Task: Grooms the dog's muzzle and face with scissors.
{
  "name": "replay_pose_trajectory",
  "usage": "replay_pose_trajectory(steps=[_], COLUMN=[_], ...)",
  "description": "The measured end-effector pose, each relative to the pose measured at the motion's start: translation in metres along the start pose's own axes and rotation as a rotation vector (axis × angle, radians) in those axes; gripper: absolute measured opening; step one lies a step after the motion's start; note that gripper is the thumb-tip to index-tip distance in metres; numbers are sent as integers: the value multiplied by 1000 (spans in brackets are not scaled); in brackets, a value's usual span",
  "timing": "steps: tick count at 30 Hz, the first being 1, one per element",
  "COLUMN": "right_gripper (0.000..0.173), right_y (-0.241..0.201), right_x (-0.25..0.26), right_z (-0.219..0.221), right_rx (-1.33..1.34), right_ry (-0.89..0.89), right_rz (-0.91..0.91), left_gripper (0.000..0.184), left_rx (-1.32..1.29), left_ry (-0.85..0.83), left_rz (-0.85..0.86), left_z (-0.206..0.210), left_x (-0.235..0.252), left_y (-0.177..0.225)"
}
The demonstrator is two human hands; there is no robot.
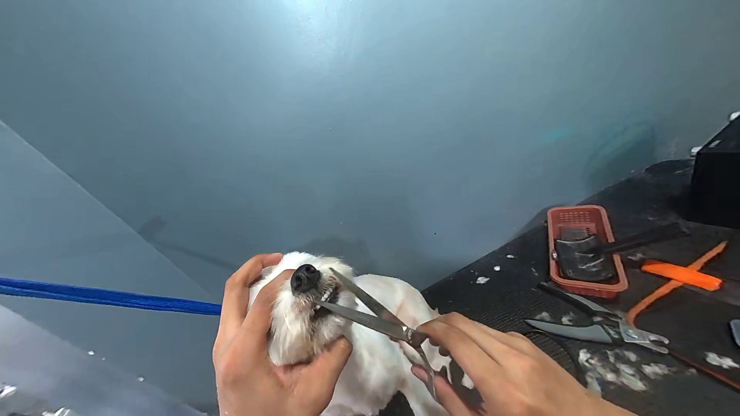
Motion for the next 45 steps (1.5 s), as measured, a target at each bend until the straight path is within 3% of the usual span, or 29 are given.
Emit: replay_pose_trajectory(steps=[4,9,18,23,29,34,45], right_gripper=[24,38,22,34,22,31,25], right_y=[0,5,3,4,4,5,9], right_x=[2,4,17,17,23,25,16], right_z=[-3,4,22,27,35,37,51], right_rx=[-25,-7,-49,47,17,72,107], right_ry=[41,11,124,90,144,128,110], right_rz=[10,-31,-116,-120,-142,-166,-181], left_gripper=[64,64,61,60,62,59,63], left_rx=[-39,-71,-95,-116,-161,-191,-243], left_ry=[27,61,62,82,102,118,165], left_rz=[29,80,59,47,69,67,82], left_z=[2,0,-8,-12,-16,-17,-21], left_x=[-1,-1,-3,-4,-6,-6,-6], left_y=[-11,-23,-27,-32,-35,-38,-46])
Point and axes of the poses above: each hand's wrist, its own x-axis towards the middle knuckle, its own z-axis out of the palm, y = z × x, the point moved 7 cm from there along x, towards the middle knuckle, and after that the axes turned 8 degrees about -z, right-handed, at the moved point
